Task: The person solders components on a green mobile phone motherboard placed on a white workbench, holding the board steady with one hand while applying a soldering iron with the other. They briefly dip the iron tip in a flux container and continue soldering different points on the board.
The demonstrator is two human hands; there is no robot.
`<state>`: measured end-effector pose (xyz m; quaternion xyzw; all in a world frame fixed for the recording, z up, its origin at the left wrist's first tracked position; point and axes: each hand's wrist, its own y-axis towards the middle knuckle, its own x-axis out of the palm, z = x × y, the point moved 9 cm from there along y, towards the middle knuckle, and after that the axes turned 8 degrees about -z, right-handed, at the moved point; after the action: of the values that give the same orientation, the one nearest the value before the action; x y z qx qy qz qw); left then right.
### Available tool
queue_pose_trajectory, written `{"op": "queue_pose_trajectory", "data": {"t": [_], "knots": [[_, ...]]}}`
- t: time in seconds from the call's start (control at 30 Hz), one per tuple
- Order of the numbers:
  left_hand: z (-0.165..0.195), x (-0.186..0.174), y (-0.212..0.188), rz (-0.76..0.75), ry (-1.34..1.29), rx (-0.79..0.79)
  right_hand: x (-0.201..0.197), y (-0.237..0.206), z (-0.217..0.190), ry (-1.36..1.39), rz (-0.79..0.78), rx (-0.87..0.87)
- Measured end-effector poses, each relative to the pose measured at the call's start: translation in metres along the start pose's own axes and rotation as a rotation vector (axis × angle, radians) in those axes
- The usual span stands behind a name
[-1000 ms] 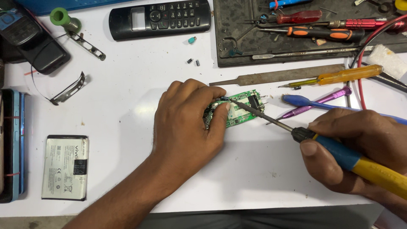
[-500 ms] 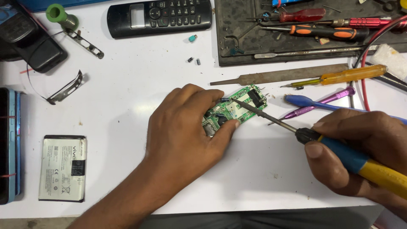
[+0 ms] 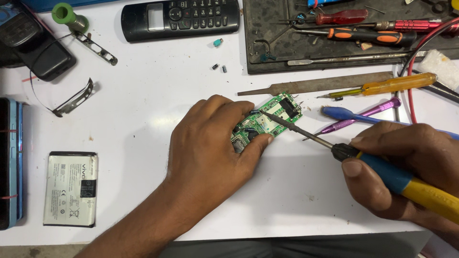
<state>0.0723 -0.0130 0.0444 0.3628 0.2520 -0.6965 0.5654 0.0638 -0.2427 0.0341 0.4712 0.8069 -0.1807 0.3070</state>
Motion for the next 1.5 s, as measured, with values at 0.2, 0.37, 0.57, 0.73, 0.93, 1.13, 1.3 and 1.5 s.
{"op": "queue_pose_trajectory", "data": {"t": [0.2,0.37,0.57,0.73,0.93,1.13,1.3,1.5], "knots": [[-0.0023,0.0032,0.001,-0.037,-0.008,-0.021,0.0013,0.0007,0.0009,-0.019,-0.02,0.036],[-0.0015,0.0015,0.0008,-0.022,-0.009,-0.008,0.0007,0.001,-0.0003,-0.013,-0.025,0.055],[-0.0016,0.0014,0.0012,-0.019,-0.006,-0.004,0.0017,0.0026,-0.0001,-0.019,-0.034,0.037],[-0.0019,0.0023,0.0014,-0.025,-0.007,-0.01,0.0007,0.0021,-0.0004,-0.025,-0.023,0.019],[-0.0016,0.0012,0.0014,-0.017,-0.005,-0.008,0.0006,0.0039,-0.0032,-0.053,-0.029,-0.016],[-0.002,0.0016,0.0017,-0.016,-0.004,-0.013,0.0012,0.0059,-0.0031,-0.081,-0.04,-0.033],[-0.0027,0.0013,0.0018,-0.02,0.0,-0.015,0.0007,0.0065,-0.0039,-0.093,-0.014,-0.053],[-0.0022,0.0013,0.0017,-0.019,-0.012,-0.011,0.0006,0.0054,-0.0055,-0.05,-0.008,-0.063]]}}
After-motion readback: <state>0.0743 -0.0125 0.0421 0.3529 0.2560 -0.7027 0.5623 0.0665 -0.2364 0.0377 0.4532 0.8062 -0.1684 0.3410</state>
